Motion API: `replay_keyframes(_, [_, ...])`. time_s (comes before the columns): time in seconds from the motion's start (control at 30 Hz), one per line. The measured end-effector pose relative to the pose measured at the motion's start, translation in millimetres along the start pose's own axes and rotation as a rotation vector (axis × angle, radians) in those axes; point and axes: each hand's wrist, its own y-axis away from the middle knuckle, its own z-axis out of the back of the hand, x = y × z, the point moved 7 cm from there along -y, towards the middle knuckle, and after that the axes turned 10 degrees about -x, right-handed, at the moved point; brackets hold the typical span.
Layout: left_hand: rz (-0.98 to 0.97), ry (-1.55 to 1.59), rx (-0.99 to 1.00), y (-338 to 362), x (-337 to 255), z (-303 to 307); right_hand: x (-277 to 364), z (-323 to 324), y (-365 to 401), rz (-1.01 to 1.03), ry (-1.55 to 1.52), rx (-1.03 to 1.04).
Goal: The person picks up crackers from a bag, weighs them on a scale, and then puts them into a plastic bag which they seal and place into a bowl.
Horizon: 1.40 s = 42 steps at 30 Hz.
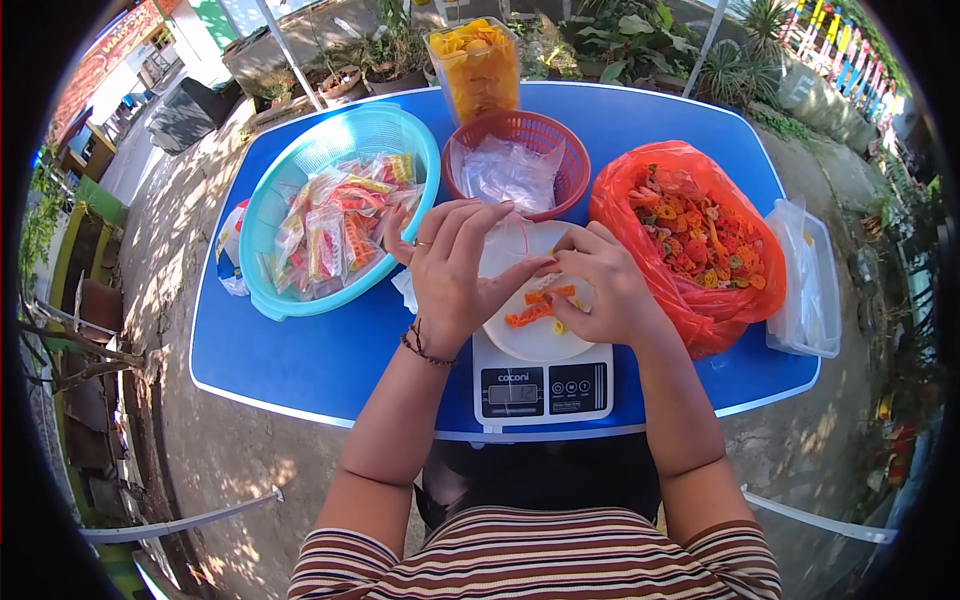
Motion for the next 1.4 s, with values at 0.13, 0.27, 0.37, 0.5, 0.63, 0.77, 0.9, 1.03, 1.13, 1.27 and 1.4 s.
replay_keyframes(0.13, [0.019,0.025,-0.029,-1,4,1,11,-13,4,0.084,-0.021,0.021])
replay_keyframes(0.27, [0.01,0.014,-0.032,2,6,-1,2,-15,4,-0.037,-0.179,0.015])
replay_keyframes(0.37, [0.032,-0.007,-0.026,1,5,0,-13,1,4,-0.141,-0.286,-0.307])
replay_keyframes(0.5, [0.029,-0.016,0.016,2,3,-1,-24,19,13,-0.254,-0.589,-0.705])
replay_keyframes(0.63, [0.005,0.036,0.02,5,-3,-3,-24,15,18,-0.248,-0.645,-0.733])
replay_keyframes(0.77, [-0.002,0.043,0.012,5,-5,-2,-13,12,17,-0.094,-0.386,-0.655])
replay_keyframes(0.9, [-0.032,0.061,-0.009,7,-8,-1,11,11,7,0.074,-0.161,-0.535])
replay_keyframes(1.03, [-0.062,0.074,-0.001,10,-8,-2,27,9,5,0.128,0.017,-0.433])
replay_keyframes(1.13, [-0.075,0.077,-0.021,11,-8,-1,29,8,5,0.157,0.076,-0.387])
replay_keyframes(1.27, [-0.043,0.055,-0.031,8,-8,1,1,12,9,-0.065,-0.106,-0.495])
replay_keyframes(1.4, [0.0,0.046,-0.053,5,-3,3,-19,-1,5,-0.157,0.167,-0.257])
